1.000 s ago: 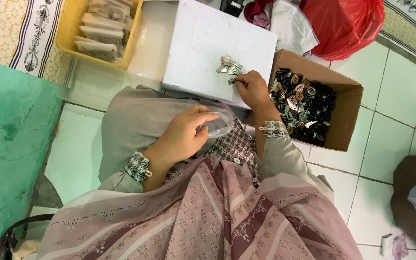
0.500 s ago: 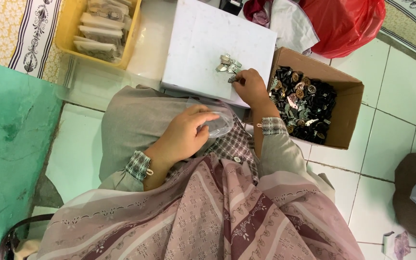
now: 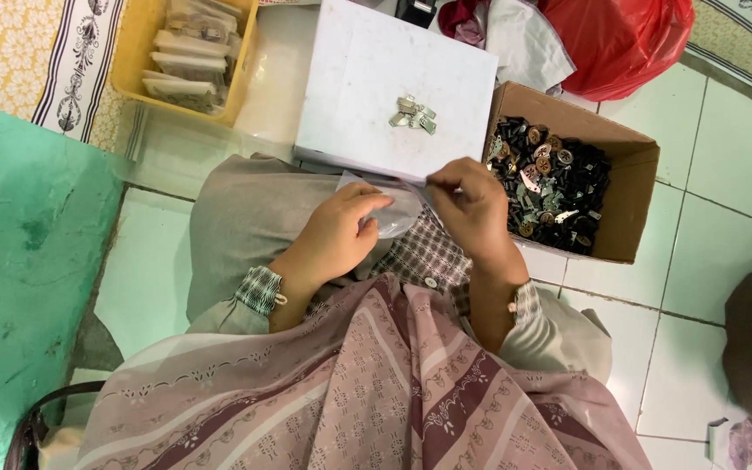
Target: The person sorts through a collection of large decorative buttons in a cardboard box, selects specific cross-shaped buttons, and places them into a small clear plastic bag.
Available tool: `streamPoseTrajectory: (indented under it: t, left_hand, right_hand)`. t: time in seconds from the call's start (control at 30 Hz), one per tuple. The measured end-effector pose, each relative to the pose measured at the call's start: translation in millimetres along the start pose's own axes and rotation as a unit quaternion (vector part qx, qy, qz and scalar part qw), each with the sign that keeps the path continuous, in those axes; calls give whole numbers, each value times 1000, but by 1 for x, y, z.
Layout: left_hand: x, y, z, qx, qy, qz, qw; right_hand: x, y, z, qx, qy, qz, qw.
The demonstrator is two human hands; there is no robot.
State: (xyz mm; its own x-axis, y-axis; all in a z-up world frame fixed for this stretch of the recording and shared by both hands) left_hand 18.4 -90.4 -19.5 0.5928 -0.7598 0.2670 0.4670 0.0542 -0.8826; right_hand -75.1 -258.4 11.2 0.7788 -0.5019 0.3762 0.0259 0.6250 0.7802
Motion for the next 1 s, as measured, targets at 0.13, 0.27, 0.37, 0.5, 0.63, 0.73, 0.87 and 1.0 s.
streamPoseTrajectory:
  t: [0.13, 0.27, 0.37, 0.5, 0.63, 0.73, 0.87, 1.0]
  left_hand:
    - [5, 1, -10, 19, 11, 2, 1000]
    - [3, -10, -16, 18, 10, 10, 1000]
    - [3, -10, -12, -10, -2, 7, 1000]
    - [7, -58, 27, -28, -35, -47, 998]
    - [16, -70, 46, 26, -49, -84, 995]
    - [19, -65, 40, 5, -22, -71, 997]
    - [17, -65, 42, -32, -54, -69, 996]
    - [14, -60, 42, -50, -57, -51, 996]
  right_hand:
    - [-13, 72, -7, -63, 36, 110, 991]
    - [-25, 74, -24, -176, 97, 151, 968]
    - [-19, 68, -15, -116, 78, 106, 985]
    - [-2, 8, 28, -49, -12, 8, 999]
    - [21, -75, 23, -74, -54, -70, 993]
    - [33, -164, -7, -113, -1, -165, 980]
    - [47, -195, -30, -219, 36, -132, 966]
    - [57, -189, -42, -285, 54, -99, 952]
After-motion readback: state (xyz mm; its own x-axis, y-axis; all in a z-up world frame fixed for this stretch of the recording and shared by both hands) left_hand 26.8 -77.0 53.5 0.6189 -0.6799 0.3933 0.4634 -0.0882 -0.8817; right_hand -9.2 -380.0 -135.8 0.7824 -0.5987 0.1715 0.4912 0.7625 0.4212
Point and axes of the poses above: each hand's wrist, its own x-axis towards the middle knuckle, its own z-axis out of the back of the hand, y = z × x, the point moved 9 cm from there along x, towards the middle knuckle, and after that the axes turned 6 degrees about -y, right-handed, at the moved point
